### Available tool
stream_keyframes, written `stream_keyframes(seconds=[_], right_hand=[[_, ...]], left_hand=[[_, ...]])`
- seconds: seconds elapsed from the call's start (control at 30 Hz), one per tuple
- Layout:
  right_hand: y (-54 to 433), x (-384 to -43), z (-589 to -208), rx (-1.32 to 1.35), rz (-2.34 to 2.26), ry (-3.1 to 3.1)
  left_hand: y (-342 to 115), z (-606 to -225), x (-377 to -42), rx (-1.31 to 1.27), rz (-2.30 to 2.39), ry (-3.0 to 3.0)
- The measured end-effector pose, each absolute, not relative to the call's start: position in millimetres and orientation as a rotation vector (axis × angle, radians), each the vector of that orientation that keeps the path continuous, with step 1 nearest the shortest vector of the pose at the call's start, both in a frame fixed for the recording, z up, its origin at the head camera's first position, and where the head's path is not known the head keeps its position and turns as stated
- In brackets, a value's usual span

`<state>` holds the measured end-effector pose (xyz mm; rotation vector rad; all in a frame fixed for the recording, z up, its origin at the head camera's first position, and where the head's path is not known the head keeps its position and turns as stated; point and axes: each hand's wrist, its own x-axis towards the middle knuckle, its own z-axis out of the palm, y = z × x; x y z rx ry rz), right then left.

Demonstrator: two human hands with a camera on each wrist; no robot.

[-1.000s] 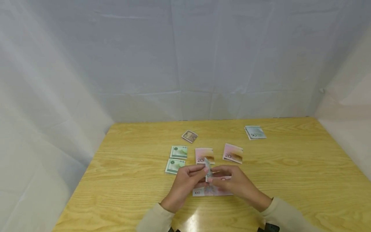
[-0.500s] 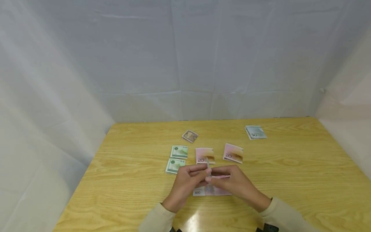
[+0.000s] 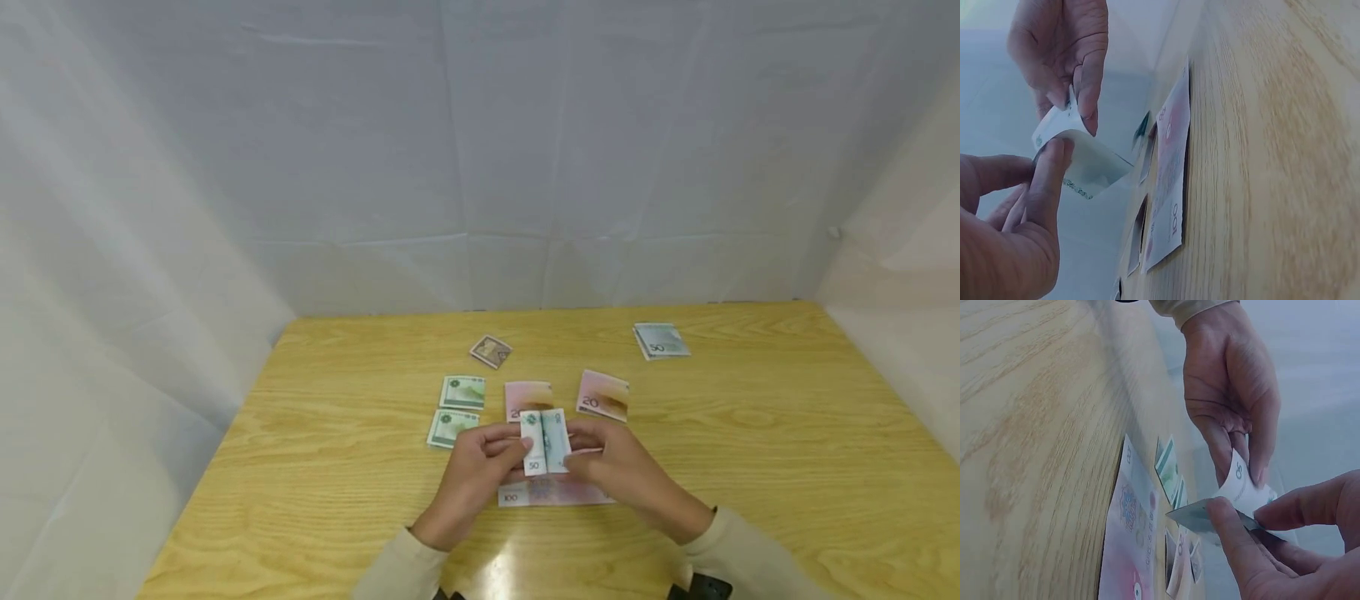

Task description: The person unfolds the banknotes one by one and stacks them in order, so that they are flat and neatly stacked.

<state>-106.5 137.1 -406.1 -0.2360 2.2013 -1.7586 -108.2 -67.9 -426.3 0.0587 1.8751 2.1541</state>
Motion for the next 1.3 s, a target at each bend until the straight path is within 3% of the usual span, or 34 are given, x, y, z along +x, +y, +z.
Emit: stream_keyframes(seconds=[0.33,0.8,1.3], right_hand=[[150,-109,-403,-0.092,-1.765,2.201],[175,-117,-414,-0.132,-1.477,2.488],[186,-120,-427,-0.1,-1.499,2.354]], left_hand=[[-75,-423,-107,0.025,2.111,2.046],[-91,-430,-109,0.03,1.963,2.185],[-100,-441,-114,0.019,1.881,2.116]])
